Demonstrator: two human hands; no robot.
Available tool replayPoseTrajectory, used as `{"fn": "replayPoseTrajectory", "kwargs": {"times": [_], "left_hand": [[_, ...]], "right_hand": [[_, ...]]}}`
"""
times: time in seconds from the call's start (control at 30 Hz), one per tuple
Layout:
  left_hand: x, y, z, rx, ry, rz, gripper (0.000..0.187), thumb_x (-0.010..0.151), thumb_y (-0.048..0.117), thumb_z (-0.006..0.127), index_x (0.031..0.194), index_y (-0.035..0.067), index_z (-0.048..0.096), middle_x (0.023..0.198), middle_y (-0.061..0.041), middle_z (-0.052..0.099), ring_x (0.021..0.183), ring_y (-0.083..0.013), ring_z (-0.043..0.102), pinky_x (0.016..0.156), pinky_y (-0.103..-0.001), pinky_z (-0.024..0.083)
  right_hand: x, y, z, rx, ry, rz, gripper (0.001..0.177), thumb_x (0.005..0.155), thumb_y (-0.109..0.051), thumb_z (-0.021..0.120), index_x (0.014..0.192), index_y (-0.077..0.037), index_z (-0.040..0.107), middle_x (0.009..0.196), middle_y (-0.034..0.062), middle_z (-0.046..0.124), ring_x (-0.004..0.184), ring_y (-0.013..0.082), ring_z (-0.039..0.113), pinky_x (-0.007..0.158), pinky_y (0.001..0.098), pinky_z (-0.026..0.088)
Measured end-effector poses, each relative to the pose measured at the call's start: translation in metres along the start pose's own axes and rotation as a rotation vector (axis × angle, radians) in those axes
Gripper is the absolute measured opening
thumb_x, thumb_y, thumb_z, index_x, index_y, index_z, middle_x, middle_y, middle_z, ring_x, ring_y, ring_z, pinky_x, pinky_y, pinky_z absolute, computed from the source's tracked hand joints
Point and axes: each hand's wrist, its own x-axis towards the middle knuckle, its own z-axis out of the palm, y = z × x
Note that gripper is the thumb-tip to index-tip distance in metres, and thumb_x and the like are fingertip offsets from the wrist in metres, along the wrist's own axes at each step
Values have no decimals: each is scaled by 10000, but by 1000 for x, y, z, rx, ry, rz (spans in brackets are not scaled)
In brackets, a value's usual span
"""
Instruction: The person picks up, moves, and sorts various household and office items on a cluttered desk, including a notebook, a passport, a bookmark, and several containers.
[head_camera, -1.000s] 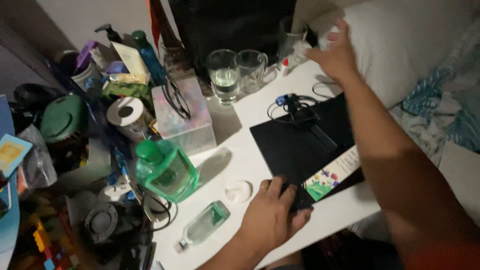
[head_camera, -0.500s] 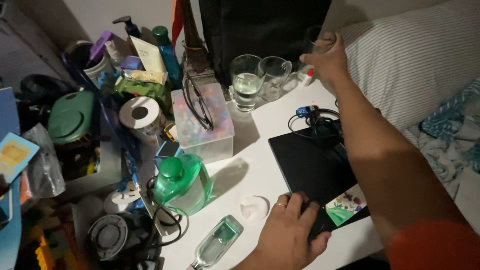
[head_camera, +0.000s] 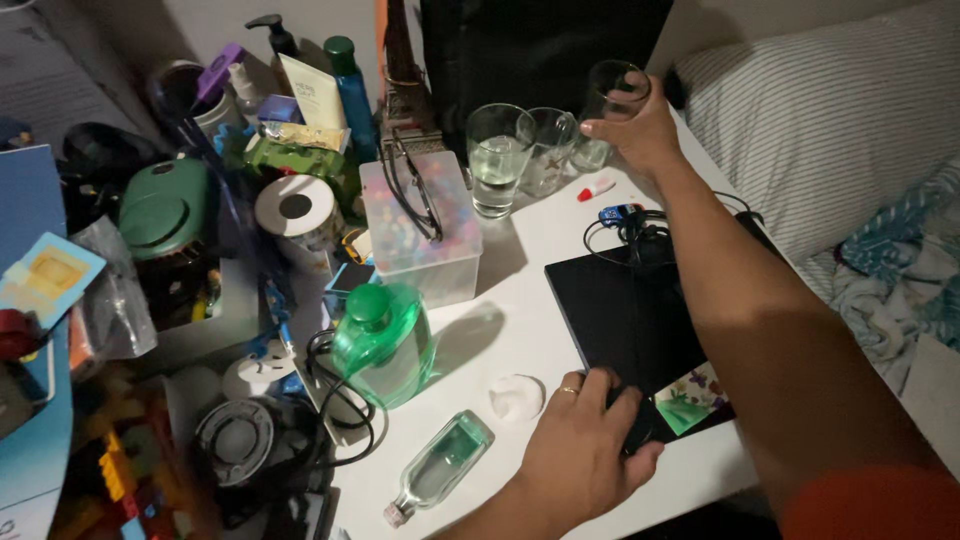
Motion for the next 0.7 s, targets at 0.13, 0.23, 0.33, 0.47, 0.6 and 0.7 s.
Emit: {"fn": "replayPoseTrajectory", "kwargs": {"times": [0.13,0.23,0.33,0.47,0.6,0.7], "left_hand": [[2,-1,1,13,-31,-22,562,837,339,790,1250,-25,671,1175,-223,574,1056,-408,548,901,-469,487],[1,0,1,22,-4,-25,567,818,345,796,1236,-18,677,1174,-216,579,1060,-399,554,902,-463,492],[1,0,1,21,-8,-32,553,812,342,794,1229,-4,682,1174,-209,583,1064,-394,561,895,-457,497],[3,1,1,39,-27,-34,581,808,374,792,1229,-10,676,1143,-218,575,1042,-401,557,872,-473,495],[6,5,-6,133,-40,-90,626,820,471,759,1213,-10,676,1115,-246,570,1010,-435,550,846,-560,458],[9,6,-16,359,14,-140,580,862,516,704,1118,-4,688,1086,-231,584,1048,-461,546,948,-652,398]], "right_hand": [[2,-26,-21,-184,-11,146,1032,811,-221,954,1550,-86,245,1352,116,588,1157,173,598,933,338,552],[-6,-55,-39,-231,255,242,651,878,-223,810,1410,-44,478,1217,154,705,992,194,719,893,329,593],[-26,-60,-45,-606,90,219,280,959,-191,708,1186,-27,705,1156,175,764,941,237,728,855,400,596],[-41,-37,-9,-1045,-484,-173,395,751,-144,770,1145,-143,748,1311,130,642,1162,339,600,1006,447,466],[-67,-31,23,-1104,-480,-164,414,811,-132,695,1224,-153,717,1328,140,630,1207,348,580,1014,460,462],[-75,-45,29,-1138,-492,-116,293,857,-161,683,1144,-121,727,1244,146,671,1158,349,621,981,462,504]]}}
